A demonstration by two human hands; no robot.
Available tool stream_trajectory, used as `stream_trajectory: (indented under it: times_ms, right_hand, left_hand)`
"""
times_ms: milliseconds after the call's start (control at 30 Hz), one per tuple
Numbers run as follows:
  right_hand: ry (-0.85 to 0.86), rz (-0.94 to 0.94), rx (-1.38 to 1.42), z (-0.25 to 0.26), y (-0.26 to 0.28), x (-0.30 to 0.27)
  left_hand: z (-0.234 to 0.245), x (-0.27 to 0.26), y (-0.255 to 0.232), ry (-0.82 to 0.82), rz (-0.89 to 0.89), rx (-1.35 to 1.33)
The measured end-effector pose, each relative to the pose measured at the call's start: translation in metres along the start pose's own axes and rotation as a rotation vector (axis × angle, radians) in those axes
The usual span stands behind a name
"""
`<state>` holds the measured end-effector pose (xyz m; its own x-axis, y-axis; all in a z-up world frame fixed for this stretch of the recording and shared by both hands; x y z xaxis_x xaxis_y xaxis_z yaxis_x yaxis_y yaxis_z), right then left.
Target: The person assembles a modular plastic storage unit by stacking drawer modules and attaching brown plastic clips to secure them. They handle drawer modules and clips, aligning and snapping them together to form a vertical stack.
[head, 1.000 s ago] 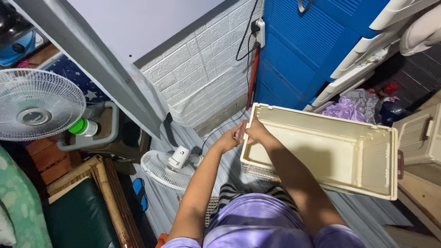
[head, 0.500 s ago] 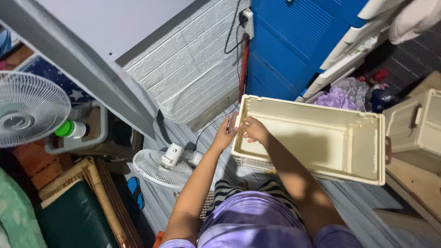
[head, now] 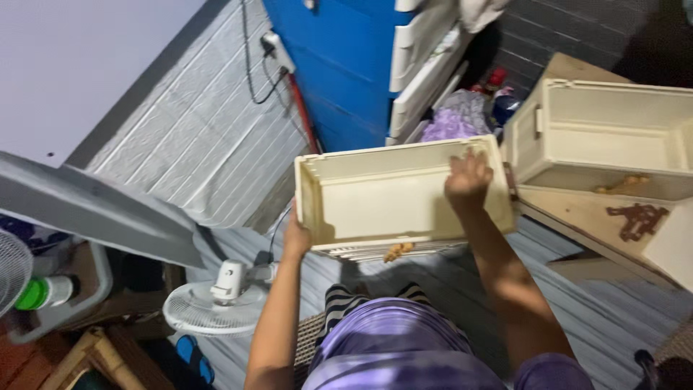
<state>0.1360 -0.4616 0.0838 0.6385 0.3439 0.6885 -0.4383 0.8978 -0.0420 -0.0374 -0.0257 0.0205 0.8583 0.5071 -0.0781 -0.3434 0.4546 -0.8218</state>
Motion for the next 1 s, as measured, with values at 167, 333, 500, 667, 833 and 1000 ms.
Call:
stream_trajectory:
  times_ms: [167, 333, 500, 667, 833, 1000]
  right_hand:
    - [0.376, -0.317, 0.124, 0.02, -0.066, -0.022]
    - [0.496, -0.393, 0.343, 0.019, -0.106, -0.02]
    - [0.47, -0.344, 0.408, 0.053, -0.142, 0.017]
    - [0.409, -0.389, 0.498, 0.116, -0.2, 0.03]
    - [0.333, -0.399, 0.513, 0.173, -0.259, 0.005]
    - [0.245, -0.438, 0.541, 0.22, -0.286, -0.014]
  left_hand:
    - [0.008, 0.001, -0.031, -0.065, 0.098, -0.1]
    - [0.038, -0.025, -0.111, -0.061, 0.094, 0.042]
    - [0.069, -0.05, -0.18, -0.136, 0.109, 0.165]
    - [0.041, -0.078, -0.228, -0.118, -0.072, -0.045]
    - [-0.008, -0.102, -0.281, -0.135, -0.067, -0.023]
    - [-0.008, -0.108, -0.34, -0.039, 0.115, -0.05]
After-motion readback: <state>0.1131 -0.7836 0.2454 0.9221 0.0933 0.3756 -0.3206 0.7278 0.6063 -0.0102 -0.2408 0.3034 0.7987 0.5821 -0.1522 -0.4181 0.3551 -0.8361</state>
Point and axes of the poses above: each hand's wrist, its own x-axis towards the middle knuckle, its own z-axis out of the back of the hand, y = z × x, the point moved 3 cm from there along x, towards the middle knuckle, and after that the axes turned 7 degrees about z, right-handed, at the moved point
